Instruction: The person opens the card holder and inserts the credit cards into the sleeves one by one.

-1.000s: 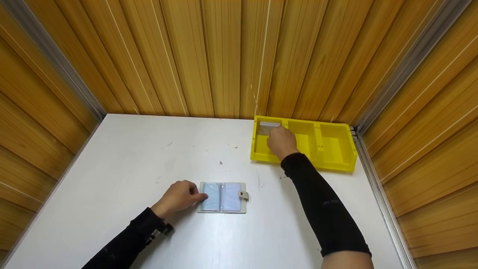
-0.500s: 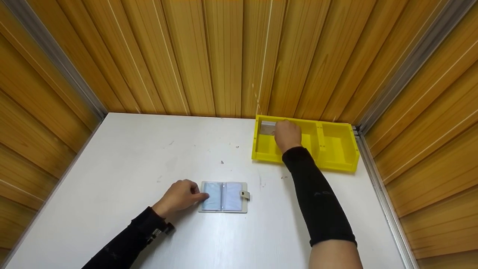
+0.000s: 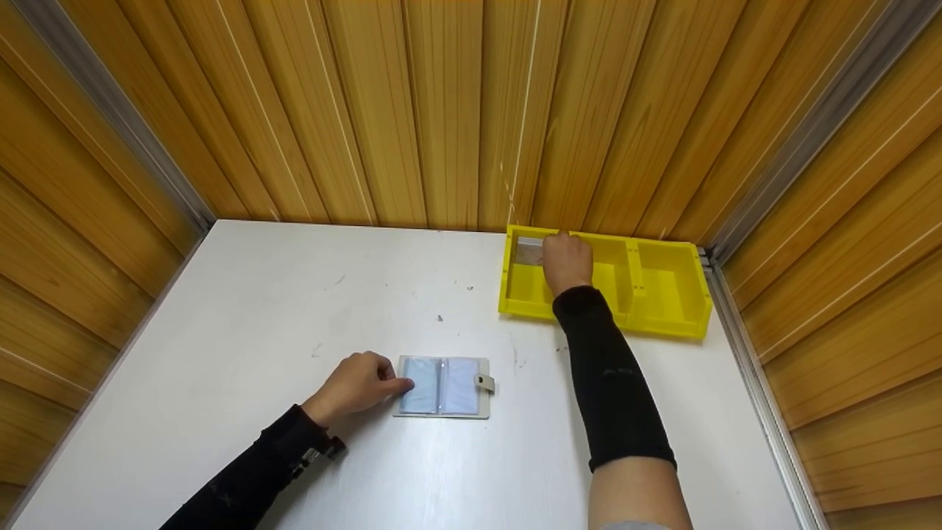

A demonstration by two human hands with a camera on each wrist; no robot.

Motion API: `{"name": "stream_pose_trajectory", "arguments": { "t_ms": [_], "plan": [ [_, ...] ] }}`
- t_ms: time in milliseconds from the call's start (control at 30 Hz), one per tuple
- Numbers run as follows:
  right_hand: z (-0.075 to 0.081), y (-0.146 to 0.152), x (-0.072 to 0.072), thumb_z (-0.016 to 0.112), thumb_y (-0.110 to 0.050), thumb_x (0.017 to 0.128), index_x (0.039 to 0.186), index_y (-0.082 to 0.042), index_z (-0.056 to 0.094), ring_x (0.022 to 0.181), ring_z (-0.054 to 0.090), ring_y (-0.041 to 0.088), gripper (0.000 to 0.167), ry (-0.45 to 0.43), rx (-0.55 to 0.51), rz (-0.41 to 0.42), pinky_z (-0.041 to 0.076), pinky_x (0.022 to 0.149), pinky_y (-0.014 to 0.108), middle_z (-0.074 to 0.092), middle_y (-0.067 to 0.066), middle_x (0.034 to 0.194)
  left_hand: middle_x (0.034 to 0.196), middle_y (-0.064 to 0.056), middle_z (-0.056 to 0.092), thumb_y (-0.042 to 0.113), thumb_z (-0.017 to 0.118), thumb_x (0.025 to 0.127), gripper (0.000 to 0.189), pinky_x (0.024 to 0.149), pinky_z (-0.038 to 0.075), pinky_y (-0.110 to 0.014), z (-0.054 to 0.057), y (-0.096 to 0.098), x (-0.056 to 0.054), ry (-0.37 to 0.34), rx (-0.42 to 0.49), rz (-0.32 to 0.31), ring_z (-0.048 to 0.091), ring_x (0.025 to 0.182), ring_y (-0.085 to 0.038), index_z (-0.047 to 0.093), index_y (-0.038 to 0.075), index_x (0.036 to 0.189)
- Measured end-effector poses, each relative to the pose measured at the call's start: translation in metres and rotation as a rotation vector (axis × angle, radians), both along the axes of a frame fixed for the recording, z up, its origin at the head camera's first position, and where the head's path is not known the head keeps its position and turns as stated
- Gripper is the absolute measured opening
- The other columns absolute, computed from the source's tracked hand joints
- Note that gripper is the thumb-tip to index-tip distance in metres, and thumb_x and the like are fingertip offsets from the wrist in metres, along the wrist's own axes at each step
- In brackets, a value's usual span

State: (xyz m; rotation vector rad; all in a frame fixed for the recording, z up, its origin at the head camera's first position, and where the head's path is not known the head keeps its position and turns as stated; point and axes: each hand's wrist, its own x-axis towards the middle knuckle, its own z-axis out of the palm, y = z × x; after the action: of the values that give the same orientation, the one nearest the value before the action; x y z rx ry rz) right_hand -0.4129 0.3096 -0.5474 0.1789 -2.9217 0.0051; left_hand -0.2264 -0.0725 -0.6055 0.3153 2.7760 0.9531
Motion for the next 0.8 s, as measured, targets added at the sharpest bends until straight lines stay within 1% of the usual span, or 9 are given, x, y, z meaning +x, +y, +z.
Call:
{"name": "stream_pose_trajectory", "arguments": {
  "t_ms": [67, 167, 267, 333, 467, 633, 733, 800],
  "plan": [
    [-0.003, -0.001, -0.001, 0.070, -0.007, 0.106, 0.114, 0.009, 0.078, 0.085, 0.076, 0.041, 0.020, 0.019, 0.020, 0.007, 0.064, 0.075, 0.056, 0.075, 0.029, 0.096, 0.067, 0.007, 0.060, 0.046, 0.085, 0.092, 0.041, 0.064, 0.042, -0.030, 0.000, 0.000, 0.001, 0.001, 0.003, 0.003, 0.054, 0.067, -0.013, 0.068, 0.017, 0.068],
    [-0.006, 0.000, -0.001, 0.067, -0.003, 0.105, 0.103, 0.010, 0.079, 0.077, 0.074, 0.039, 0.018, 0.078, 0.061, 0.012, 0.063, 0.069, 0.054, 0.073, 0.027, 0.086, 0.065, 0.008, 0.059, 0.045, 0.085, 0.092, 0.042, 0.063, 0.041, -0.030, 0.000, 0.000, 0.001, -0.002, 0.014, 0.000, 0.053, 0.066, -0.013, 0.068, 0.017, 0.067],
    [-0.008, 0.001, -0.001, 0.065, 0.001, 0.104, 0.091, 0.011, 0.077, 0.068, 0.070, 0.036, 0.020, 0.139, 0.100, 0.022, 0.061, 0.061, 0.051, 0.068, 0.023, 0.074, 0.064, 0.009, 0.057, 0.046, 0.085, 0.092, 0.042, 0.063, 0.041, -0.029, 0.000, 0.001, 0.001, -0.008, 0.018, -0.001, 0.052, 0.066, -0.012, 0.067, 0.018, 0.066],
    [-0.008, 0.001, 0.000, 0.066, 0.001, 0.103, 0.087, 0.010, 0.076, 0.065, 0.066, 0.032, 0.021, 0.155, 0.119, 0.029, 0.059, 0.058, 0.049, 0.065, 0.020, 0.070, 0.064, 0.009, 0.057, 0.045, 0.085, 0.092, 0.042, 0.062, 0.041, -0.029, 0.001, 0.001, 0.001, -0.011, 0.017, -0.001, 0.052, 0.065, -0.012, 0.067, 0.018, 0.066],
    [-0.009, -0.002, -0.002, 0.065, 0.002, 0.103, 0.081, 0.008, 0.075, 0.063, 0.064, 0.029, 0.025, 0.149, 0.138, 0.020, 0.056, 0.056, 0.046, 0.064, 0.018, 0.067, 0.063, 0.008, 0.057, 0.045, 0.086, 0.092, 0.042, 0.062, 0.040, -0.029, 0.001, -0.001, 0.001, -0.008, 0.015, 0.003, 0.053, 0.064, -0.012, 0.067, 0.018, 0.066],
    [-0.010, -0.007, -0.004, 0.064, 0.002, 0.104, 0.079, 0.007, 0.075, 0.066, 0.070, 0.033, 0.028, 0.122, 0.138, 0.014, 0.057, 0.058, 0.048, 0.068, 0.020, 0.069, 0.063, 0.009, 0.057, 0.044, 0.086, 0.093, 0.042, 0.062, 0.041, -0.030, 0.002, -0.004, 0.003, -0.018, 0.021, 0.007, 0.053, 0.064, -0.012, 0.066, 0.018, 0.066],
    [-0.012, -0.010, -0.005, 0.066, 0.003, 0.103, 0.081, 0.006, 0.076, 0.068, 0.071, 0.034, 0.025, 0.101, 0.160, 0.022, 0.058, 0.059, 0.048, 0.070, 0.020, 0.070, 0.063, 0.009, 0.056, 0.044, 0.086, 0.093, 0.042, 0.062, 0.041, -0.030, 0.002, -0.006, 0.005, -0.024, 0.023, 0.009, 0.052, 0.064, -0.012, 0.065, 0.019, 0.066],
    [-0.013, -0.011, -0.006, 0.069, 0.002, 0.102, 0.081, 0.006, 0.077, 0.068, 0.072, 0.033, 0.023, 0.093, 0.175, 0.023, 0.059, 0.059, 0.048, 0.071, 0.020, 0.070, 0.063, 0.009, 0.056, 0.044, 0.085, 0.093, 0.042, 0.062, 0.041, -0.029, 0.002, -0.006, 0.005, -0.026, 0.023, 0.007, 0.052, 0.064, -0.012, 0.065, 0.019, 0.066]
  ]
}}
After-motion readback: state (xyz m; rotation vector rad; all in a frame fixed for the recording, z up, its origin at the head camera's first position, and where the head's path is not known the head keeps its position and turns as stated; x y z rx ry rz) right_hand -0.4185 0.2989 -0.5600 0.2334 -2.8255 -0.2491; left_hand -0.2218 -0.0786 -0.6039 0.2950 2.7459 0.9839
